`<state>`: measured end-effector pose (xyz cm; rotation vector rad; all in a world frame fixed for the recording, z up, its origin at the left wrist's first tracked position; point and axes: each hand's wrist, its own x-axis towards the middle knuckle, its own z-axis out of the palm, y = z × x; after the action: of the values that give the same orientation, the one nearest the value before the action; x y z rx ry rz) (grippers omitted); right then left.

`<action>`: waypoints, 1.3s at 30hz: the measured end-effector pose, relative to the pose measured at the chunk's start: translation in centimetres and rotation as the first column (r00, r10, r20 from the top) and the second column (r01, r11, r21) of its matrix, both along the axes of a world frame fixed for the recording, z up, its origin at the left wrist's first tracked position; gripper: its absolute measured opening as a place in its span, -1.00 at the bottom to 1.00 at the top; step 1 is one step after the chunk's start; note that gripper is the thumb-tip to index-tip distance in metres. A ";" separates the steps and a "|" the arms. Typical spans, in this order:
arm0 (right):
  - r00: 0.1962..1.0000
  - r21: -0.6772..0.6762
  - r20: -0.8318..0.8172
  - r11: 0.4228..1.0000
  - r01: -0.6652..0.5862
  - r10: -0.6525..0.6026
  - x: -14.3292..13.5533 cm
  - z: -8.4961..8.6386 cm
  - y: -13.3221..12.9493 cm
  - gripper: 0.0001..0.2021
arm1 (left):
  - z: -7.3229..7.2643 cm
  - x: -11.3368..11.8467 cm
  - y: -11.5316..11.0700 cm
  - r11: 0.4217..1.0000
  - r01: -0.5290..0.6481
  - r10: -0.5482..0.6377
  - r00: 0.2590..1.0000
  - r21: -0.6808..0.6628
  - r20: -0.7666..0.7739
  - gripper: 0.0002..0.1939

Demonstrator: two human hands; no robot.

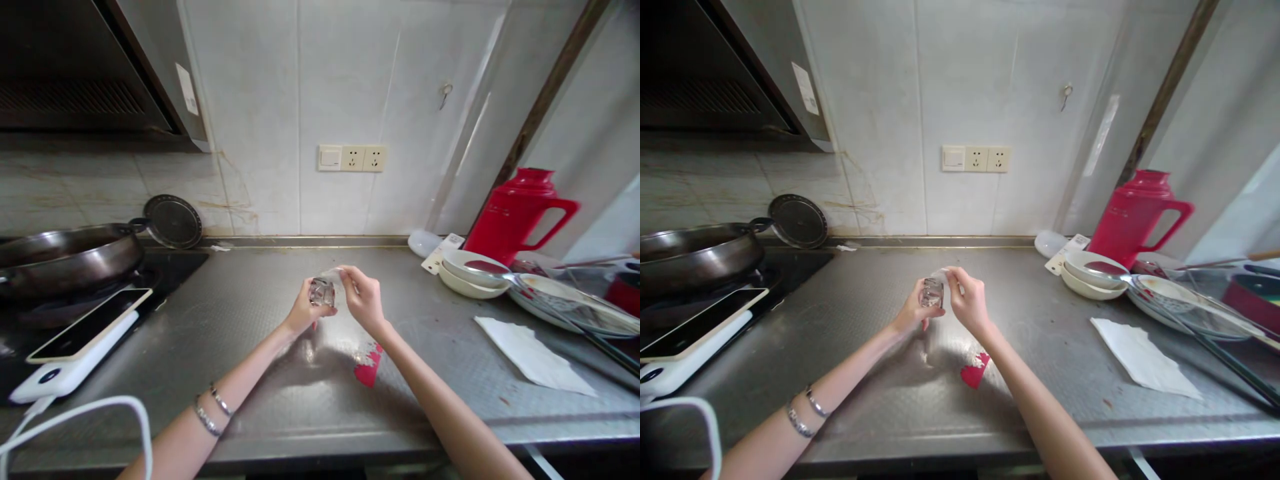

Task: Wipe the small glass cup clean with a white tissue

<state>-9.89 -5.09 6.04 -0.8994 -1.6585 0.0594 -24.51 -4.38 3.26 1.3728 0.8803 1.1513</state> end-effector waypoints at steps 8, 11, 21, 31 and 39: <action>0.931 0.051 0.343 0.988 -0.148 0.122 -0.3 -0.7 0.2 -0.75 | -0.3 0.9 0.0 0.990 0.066 -0.070 0.997 0.124 0.035 -0.37; 0.917 0.122 0.381 0.977 -0.173 0.115 -0.3 -0.4 -0.1 -0.75 | 0.1 0.8 -0.2 0.991 0.034 -0.035 0.999 0.127 0.008 -0.38; 0.938 0.126 0.311 0.971 -0.203 0.156 -0.3 -0.1 -0.9 -0.79 | -0.2 0.7 0.0 0.997 -0.064 0.067 0.995 0.052 -0.074 -0.32; 0.956 -0.124 -0.275 0.990 0.064 -0.096 0.7 0.0 1.0 -0.67 | 0.6 0.1 -0.6 1.000 0.027 -0.027 1.000 -0.012 -0.012 -0.43; 0.974 -0.167 -0.205 0.977 -0.132 0.097 -0.9 -1.9 1.1 -0.69 | 0.4 0.2 -0.6 0.999 0.042 -0.042 0.999 -0.015 -0.002 -0.41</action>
<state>-10.81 -4.03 4.16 -0.9009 -1.5354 0.3713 -24.29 -5.02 3.65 1.3746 0.8563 1.1087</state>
